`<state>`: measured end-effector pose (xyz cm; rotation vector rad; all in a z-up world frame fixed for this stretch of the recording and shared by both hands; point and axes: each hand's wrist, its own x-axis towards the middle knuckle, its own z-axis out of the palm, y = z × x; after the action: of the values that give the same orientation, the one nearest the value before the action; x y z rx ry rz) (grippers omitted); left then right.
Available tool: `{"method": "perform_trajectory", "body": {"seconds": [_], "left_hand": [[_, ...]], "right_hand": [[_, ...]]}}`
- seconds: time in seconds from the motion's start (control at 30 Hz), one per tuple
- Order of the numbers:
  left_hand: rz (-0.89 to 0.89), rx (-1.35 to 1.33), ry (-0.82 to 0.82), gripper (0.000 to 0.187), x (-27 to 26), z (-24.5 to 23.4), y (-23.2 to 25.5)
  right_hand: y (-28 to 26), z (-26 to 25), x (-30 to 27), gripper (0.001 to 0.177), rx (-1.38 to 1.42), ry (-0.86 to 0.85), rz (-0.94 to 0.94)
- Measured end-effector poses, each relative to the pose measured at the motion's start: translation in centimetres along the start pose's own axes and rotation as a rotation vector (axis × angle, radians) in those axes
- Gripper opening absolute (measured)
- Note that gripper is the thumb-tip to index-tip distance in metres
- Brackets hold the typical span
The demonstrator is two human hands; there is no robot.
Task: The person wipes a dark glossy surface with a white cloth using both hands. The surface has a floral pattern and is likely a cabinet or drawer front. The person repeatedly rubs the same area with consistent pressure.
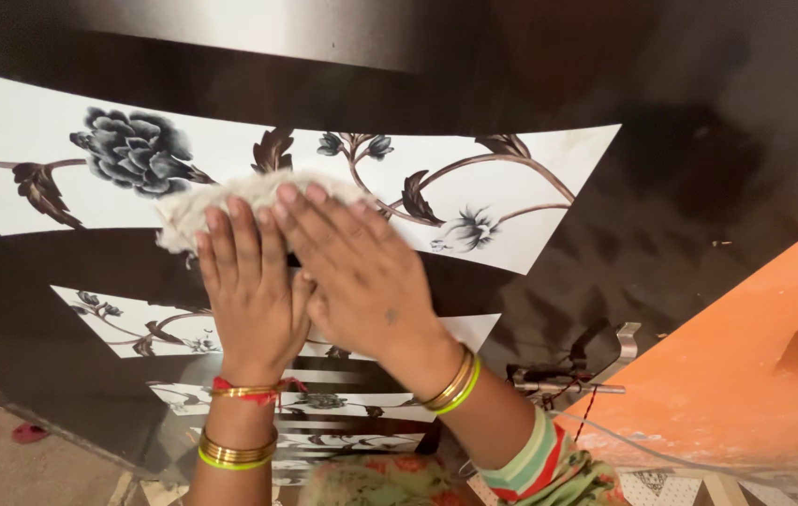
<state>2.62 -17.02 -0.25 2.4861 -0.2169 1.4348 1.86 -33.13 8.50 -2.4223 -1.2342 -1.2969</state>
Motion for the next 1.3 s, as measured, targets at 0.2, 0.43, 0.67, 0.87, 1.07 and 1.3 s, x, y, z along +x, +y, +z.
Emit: {"method": "perform_trajectory", "body": {"seconds": [0.2,0.43,0.67,0.87,1.07,1.3], "left_hand": [[0.111,-0.001,-0.014,0.065,7.0,-2.0,4.4],[0.402,-0.021,-0.001,0.062,10.1,-1.6,11.0],[0.556,-0.017,-0.068,0.066,5.2,2.1,13.5],[0.646,-0.075,-0.267,0.063,-2.2,6.0,13.7],[0.691,-0.128,-0.364,0.064,-6.5,7.4,12.3],[0.708,-0.145,-0.367,0.068,-3.2,5.4,10.5]], "right_hand": [[4.0,-3.3,0.6,0.063,-0.055,0.093,0.141],[7.7,-6.5,-4.5,0.074,-0.201,0.109,0.347],[7.5,-3.0,-13.3,0.083,-0.153,0.06,0.515],[4.5,2.9,-22.3,0.09,-0.083,0.022,0.681],[1.7,5.8,-26.5,0.09,-0.059,-0.075,0.711],[1.8,3.4,-21.6,0.077,-0.271,-0.018,0.668]]}}
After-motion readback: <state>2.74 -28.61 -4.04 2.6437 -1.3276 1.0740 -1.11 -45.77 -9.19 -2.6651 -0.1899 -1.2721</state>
